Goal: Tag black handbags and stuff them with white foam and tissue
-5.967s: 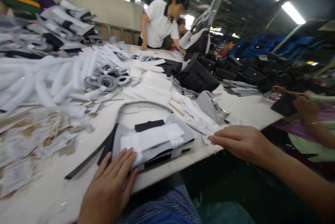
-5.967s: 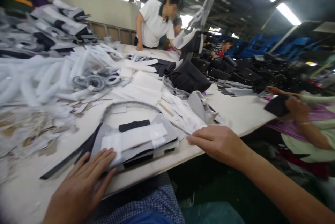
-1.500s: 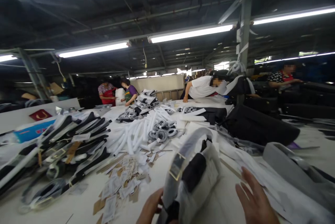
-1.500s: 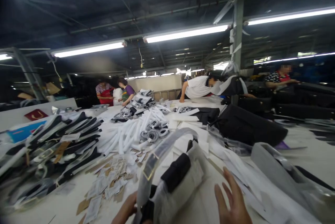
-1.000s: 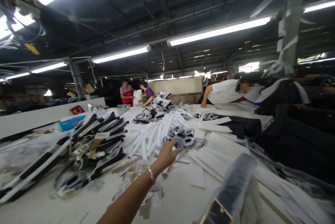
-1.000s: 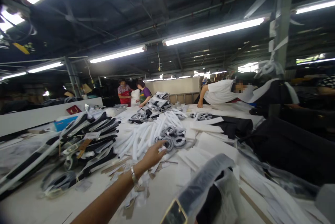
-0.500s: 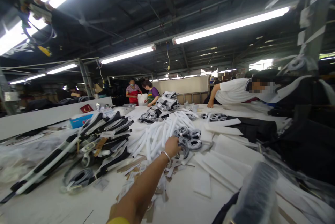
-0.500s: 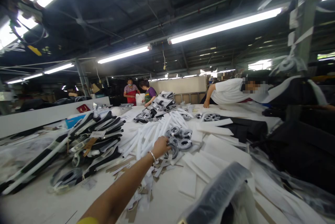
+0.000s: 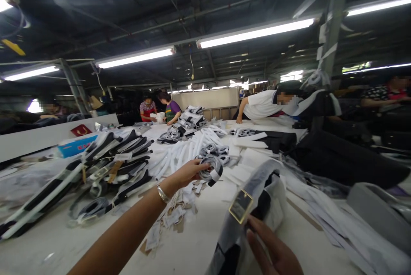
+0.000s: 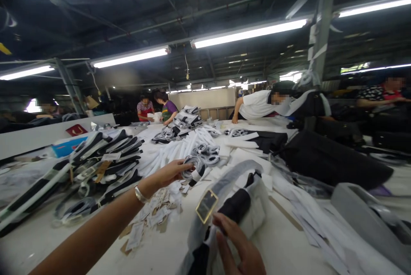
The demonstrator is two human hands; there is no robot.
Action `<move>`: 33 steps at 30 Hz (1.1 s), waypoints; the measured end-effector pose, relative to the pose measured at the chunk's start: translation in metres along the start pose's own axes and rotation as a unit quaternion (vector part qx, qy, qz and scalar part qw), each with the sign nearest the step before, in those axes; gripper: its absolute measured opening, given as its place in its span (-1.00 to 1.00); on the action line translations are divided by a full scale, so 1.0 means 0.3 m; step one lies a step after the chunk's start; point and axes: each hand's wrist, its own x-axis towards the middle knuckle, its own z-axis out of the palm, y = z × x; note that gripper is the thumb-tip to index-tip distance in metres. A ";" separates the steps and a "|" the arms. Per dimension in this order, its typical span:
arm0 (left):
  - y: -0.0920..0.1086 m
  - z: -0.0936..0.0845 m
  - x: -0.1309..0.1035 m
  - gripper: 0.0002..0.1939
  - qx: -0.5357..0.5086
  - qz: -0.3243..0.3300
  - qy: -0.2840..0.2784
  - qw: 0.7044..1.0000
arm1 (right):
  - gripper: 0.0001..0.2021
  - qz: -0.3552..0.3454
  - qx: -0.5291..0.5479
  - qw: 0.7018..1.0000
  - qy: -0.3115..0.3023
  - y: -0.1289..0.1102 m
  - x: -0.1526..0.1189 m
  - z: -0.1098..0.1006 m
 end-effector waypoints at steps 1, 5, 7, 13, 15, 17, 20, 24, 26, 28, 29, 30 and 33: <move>0.011 0.024 -0.026 -0.70 -0.023 0.003 -0.010 1.000 | -0.61 0.039 0.018 0.999 0.006 -0.001 0.015 -0.001; 0.052 0.141 -0.114 -0.66 -0.085 0.007 -0.050 0.995 | -0.41 0.149 0.142 0.978 -0.011 -0.040 0.093 0.009; 0.070 0.198 -0.152 -0.61 -0.094 0.007 -0.072 0.993 | -0.35 0.162 0.209 0.964 -0.037 -0.069 0.127 0.020; 0.088 0.271 -0.214 -0.47 -0.045 0.028 -0.060 0.997 | -0.52 0.160 0.235 0.958 -0.022 -0.131 0.155 0.038; 0.093 0.260 -0.224 -0.43 -0.013 0.057 -0.015 0.998 | -0.56 0.157 0.205 0.966 -0.009 -0.138 0.154 0.029; 0.108 0.246 -0.240 -0.43 0.016 0.088 0.025 0.996 | -0.57 0.151 0.185 0.971 -0.005 -0.142 0.154 0.016; 0.153 0.239 -0.277 -0.48 0.051 0.121 0.016 0.991 | -0.54 0.140 0.179 0.974 -0.013 -0.152 0.154 0.000; 0.219 0.254 -0.323 -0.48 0.097 0.146 -0.039 0.984 | -0.50 0.122 0.214 0.969 -0.019 -0.176 0.149 -0.005; 0.243 0.261 -0.323 -0.47 0.113 0.145 -0.047 0.982 | -0.49 0.114 0.227 0.967 -0.021 -0.183 0.148 -0.004; 0.262 0.265 -0.306 -0.45 0.122 0.134 -0.052 0.982 | -0.45 0.110 0.235 0.966 -0.018 -0.181 0.152 -0.005; 0.270 0.266 -0.293 -0.44 0.125 0.127 -0.058 0.982 | -0.44 0.108 0.237 0.965 -0.013 -0.178 0.155 -0.007; 0.278 0.268 -0.280 -0.43 0.129 0.120 -0.066 0.982 | -0.43 0.104 0.237 0.966 -0.007 -0.174 0.159 -0.010; 0.307 0.277 -0.248 -0.41 0.139 0.097 -0.103 0.980 | -0.43 0.090 0.214 0.973 0.020 -0.166 0.168 -0.024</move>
